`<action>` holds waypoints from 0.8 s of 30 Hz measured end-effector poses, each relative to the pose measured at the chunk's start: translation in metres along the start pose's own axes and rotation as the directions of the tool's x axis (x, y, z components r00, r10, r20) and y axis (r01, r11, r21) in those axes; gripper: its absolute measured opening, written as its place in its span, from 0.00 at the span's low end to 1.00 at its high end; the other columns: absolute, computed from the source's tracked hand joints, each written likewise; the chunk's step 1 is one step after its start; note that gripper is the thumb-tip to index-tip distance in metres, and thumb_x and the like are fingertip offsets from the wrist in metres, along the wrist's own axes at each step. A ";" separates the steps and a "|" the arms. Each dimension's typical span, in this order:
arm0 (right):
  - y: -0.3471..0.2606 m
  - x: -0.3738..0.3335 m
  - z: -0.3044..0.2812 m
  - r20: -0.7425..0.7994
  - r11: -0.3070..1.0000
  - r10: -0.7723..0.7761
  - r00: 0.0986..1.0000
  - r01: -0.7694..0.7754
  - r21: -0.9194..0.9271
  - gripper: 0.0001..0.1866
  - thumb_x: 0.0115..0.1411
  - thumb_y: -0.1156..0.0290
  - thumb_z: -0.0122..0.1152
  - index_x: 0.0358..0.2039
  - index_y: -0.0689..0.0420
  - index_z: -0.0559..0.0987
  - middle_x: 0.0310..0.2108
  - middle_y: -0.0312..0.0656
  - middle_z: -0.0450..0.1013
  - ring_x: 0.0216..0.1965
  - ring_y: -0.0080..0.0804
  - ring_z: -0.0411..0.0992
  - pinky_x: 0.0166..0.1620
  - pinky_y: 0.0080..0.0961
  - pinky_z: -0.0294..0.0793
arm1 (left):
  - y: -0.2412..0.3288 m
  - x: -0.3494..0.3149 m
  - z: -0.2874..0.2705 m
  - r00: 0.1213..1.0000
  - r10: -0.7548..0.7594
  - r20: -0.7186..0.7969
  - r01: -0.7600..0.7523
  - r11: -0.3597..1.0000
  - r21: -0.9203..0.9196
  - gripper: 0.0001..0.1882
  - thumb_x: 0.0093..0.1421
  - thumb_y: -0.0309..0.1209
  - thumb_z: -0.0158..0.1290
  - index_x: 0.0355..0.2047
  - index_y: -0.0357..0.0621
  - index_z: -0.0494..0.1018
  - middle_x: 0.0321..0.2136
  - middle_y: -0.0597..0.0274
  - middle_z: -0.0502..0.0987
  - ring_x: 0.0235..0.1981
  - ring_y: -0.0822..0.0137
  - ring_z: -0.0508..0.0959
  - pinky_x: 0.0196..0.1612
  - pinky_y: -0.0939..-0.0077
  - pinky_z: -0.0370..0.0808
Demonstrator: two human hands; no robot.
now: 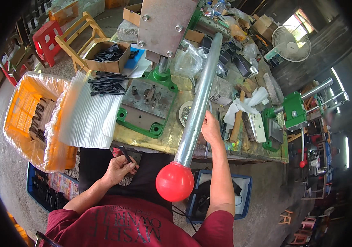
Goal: The person assembles small plastic parts by hand using a manual press.
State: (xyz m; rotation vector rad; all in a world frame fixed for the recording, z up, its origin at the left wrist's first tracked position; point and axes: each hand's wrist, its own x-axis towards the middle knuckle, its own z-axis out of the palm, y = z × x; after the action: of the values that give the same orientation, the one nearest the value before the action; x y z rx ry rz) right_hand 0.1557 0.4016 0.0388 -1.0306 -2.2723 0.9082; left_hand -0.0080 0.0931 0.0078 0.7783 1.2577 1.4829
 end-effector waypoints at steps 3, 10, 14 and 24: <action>0.007 0.000 -0.001 0.025 1.000 0.006 1.000 -0.005 -0.019 0.04 0.50 0.81 0.47 0.29 0.64 0.67 0.21 0.35 0.65 0.22 0.19 0.64 0.26 0.16 0.65 | 0.000 0.000 0.000 1.000 0.000 -0.003 0.000 1.000 0.000 0.07 0.56 0.29 0.45 0.27 0.37 0.68 0.23 0.66 0.72 0.23 0.79 0.71 0.28 0.85 0.70; 0.013 -0.002 0.001 -0.066 0.999 0.029 0.997 -0.031 -0.019 0.03 0.51 0.78 0.49 0.27 0.63 0.68 0.20 0.35 0.67 0.21 0.20 0.66 0.26 0.16 0.65 | -0.001 0.000 0.000 1.000 -0.003 -0.004 0.003 1.000 -0.005 0.07 0.56 0.28 0.45 0.27 0.37 0.68 0.24 0.65 0.72 0.23 0.79 0.71 0.28 0.85 0.70; 0.013 -0.007 0.002 -0.082 1.000 -0.006 0.997 0.003 -0.031 0.04 0.52 0.76 0.49 0.27 0.63 0.68 0.21 0.35 0.67 0.21 0.19 0.66 0.25 0.17 0.65 | -0.002 0.000 0.001 1.000 -0.006 -0.010 0.006 1.000 -0.008 0.07 0.56 0.28 0.45 0.27 0.37 0.68 0.24 0.65 0.72 0.23 0.79 0.71 0.28 0.85 0.70; -0.020 -0.018 0.000 -0.049 0.830 0.195 0.980 -0.138 0.540 0.07 0.54 0.72 0.49 0.26 0.64 0.70 0.19 0.32 0.65 0.19 0.17 0.61 0.25 0.15 0.62 | 0.000 -0.001 0.001 1.000 -0.002 0.002 0.002 1.000 0.011 0.07 0.56 0.29 0.46 0.27 0.37 0.68 0.24 0.65 0.72 0.24 0.79 0.71 0.28 0.85 0.70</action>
State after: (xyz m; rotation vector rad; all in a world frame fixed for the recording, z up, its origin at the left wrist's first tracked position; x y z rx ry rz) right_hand 0.1572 0.3773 0.0502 -0.9909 -1.7001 1.4252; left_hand -0.0065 0.0930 0.0084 0.7854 1.2655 1.4738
